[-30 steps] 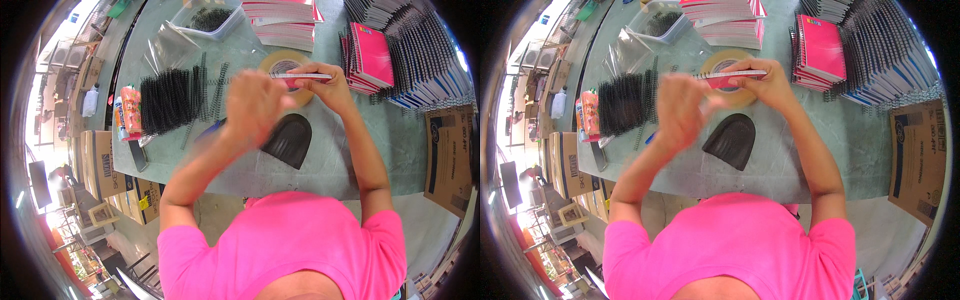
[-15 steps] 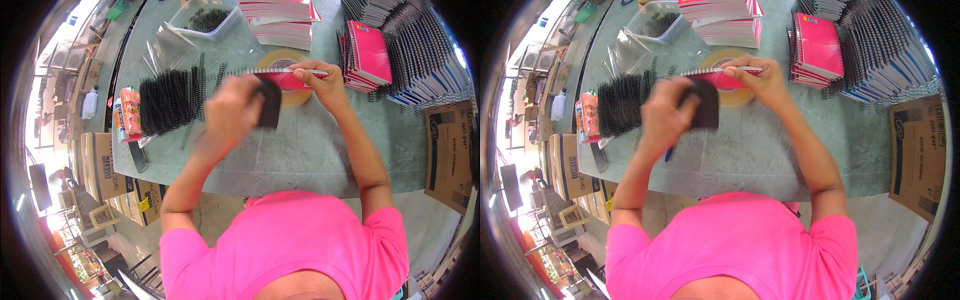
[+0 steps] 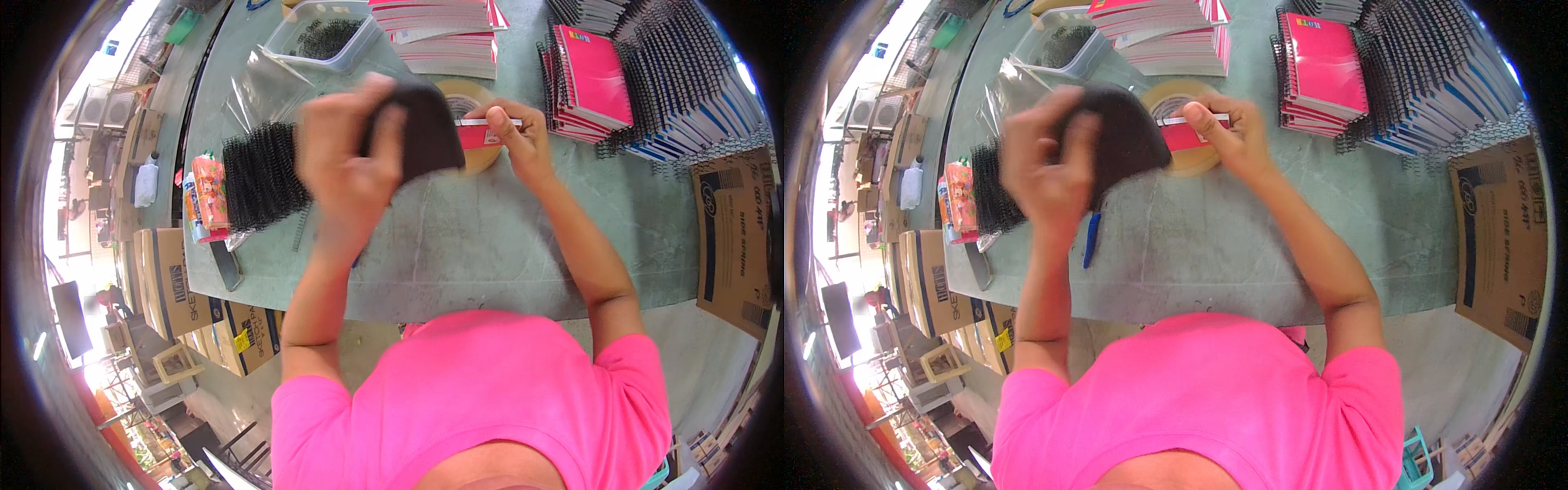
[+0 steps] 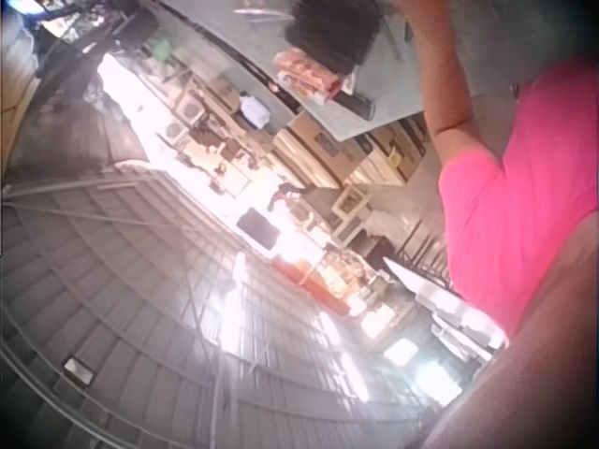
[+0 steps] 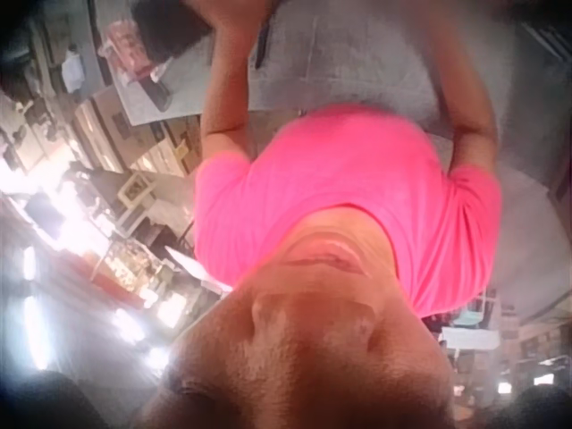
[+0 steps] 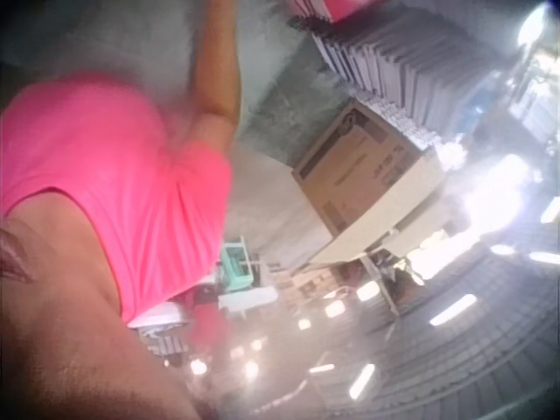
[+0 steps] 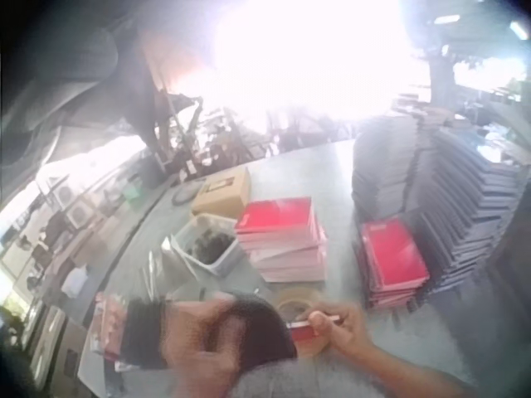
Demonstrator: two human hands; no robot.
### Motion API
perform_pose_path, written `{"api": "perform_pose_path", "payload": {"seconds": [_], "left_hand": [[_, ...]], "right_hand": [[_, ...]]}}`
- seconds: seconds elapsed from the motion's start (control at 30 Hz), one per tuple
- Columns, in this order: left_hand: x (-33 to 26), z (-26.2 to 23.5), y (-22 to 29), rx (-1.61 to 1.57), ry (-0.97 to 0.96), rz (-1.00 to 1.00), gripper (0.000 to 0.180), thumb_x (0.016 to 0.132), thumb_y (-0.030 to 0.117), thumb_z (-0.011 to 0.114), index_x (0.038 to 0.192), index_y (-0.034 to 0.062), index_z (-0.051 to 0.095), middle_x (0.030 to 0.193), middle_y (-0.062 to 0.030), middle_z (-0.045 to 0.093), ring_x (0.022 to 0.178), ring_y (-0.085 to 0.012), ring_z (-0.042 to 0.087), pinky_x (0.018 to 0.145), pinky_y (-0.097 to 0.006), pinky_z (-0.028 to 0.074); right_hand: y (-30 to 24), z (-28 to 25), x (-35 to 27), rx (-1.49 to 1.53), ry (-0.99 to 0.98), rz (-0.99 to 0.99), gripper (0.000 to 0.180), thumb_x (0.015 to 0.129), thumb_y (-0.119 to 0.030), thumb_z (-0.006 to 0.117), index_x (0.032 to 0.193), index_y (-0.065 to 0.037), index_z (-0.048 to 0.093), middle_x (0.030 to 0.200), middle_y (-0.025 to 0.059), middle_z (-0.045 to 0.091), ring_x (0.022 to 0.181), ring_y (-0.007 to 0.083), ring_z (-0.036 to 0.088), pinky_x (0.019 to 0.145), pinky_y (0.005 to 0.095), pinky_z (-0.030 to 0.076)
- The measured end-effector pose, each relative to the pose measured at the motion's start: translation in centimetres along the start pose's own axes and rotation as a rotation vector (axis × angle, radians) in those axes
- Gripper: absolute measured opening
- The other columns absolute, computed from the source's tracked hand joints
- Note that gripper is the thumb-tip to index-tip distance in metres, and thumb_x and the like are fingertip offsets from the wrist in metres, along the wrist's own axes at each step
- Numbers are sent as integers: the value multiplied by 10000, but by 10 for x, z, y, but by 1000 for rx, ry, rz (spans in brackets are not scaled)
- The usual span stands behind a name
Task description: The person threads a plastic spiral through the pre-punched holes of small notebooks, manually rotating and pushing the spiral along the spine, and then cuts the excess spiral using pliers.
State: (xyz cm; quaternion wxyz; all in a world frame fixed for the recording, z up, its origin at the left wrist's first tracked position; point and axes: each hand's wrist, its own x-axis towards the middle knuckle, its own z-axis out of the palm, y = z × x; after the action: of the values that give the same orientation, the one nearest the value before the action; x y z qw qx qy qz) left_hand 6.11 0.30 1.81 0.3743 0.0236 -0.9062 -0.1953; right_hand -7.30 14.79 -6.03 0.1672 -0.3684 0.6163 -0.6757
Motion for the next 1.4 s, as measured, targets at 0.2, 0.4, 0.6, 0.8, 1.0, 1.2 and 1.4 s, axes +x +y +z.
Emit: {"api": "perform_pose_path", "payload": {"seconds": [0.2, 0.4, 0.6, 0.8, 1.0, 1.2, 1.4], "left_hand": [[14, -9, 2, 5, 199, 43, 249, 725, 44, 713, 962, 34, 638, 894, -83, 604, 771, -195, 594, 681, -288, 472], [-14, 15, 10, -87, -138, 77, 266, 692, 36, 709, 948, 74, 648, 853, -85, 600, 745, -227, 589, 665, -315, 481], [-8, 23, 15, -68, -272, 85, 288, 718, 62, 679, 995, 134, 651, 835, -63, 577, 773, -243, 581, 634, -387, 490], [-19, 30, 14, -26, -427, -41, 282, 742, 109, 680, 1017, 87, 623, 869, -143, 572, 816, -318, 575, 729, -378, 469], [-36, 21, 12, -74, -332, 4, 280, 782, 191, 674, 1027, 68, 614, 914, -123, 587, 894, -294, 558, 734, -382, 463], [20, 33, -5, 157, -270, 234, 247, 802, 140, 639, 1034, 58, 608, 932, -112, 607, 916, -280, 552, 792, -352, 433], [27, 44, 4, -126, -343, 161, 235, 780, 135, 626, 993, 38, 607, 912, -116, 615, 912, -296, 558, 793, -369, 439]], "right_hand": [[6, 9, -2, 160, 118, 7, 720, 917, -597, 332, 848, 31, 678, 800, 71, 665, 773, 114, 605, 718, 243, 465], [6, 12, -6, 147, 158, 60, 786, 907, -637, 279, 827, 32, 683, 772, 74, 659, 743, 116, 595, 693, 255, 462], [11, 13, -5, 112, 201, 80, 798, 904, -646, 265, 834, 36, 674, 754, 55, 640, 726, 114, 573, 681, 256, 451], [11, 9, -4, 134, 40, -37, 471, 903, -422, 527, 953, 27, 660, 828, 35, 648, 745, 85, 562, 676, 222, 450], [-1, 0, 10, 178, -103, -84, 249, 843, -53, 620, 1083, 13, 615, 1010, 69, 634, 878, 100, 602, 773, 213, 495], [-7, -6, 5, -17, -48, 174, 245, 828, -80, 654, 1052, 15, 629, 927, 33, 663, 827, 81, 606, 774, 229, 490], [1, -14, -7, -140, 33, 91, 198, 790, -118, 697, 945, 4, 674, 761, -3, 659, 676, 29, 536, 594, 226, 441]]}}
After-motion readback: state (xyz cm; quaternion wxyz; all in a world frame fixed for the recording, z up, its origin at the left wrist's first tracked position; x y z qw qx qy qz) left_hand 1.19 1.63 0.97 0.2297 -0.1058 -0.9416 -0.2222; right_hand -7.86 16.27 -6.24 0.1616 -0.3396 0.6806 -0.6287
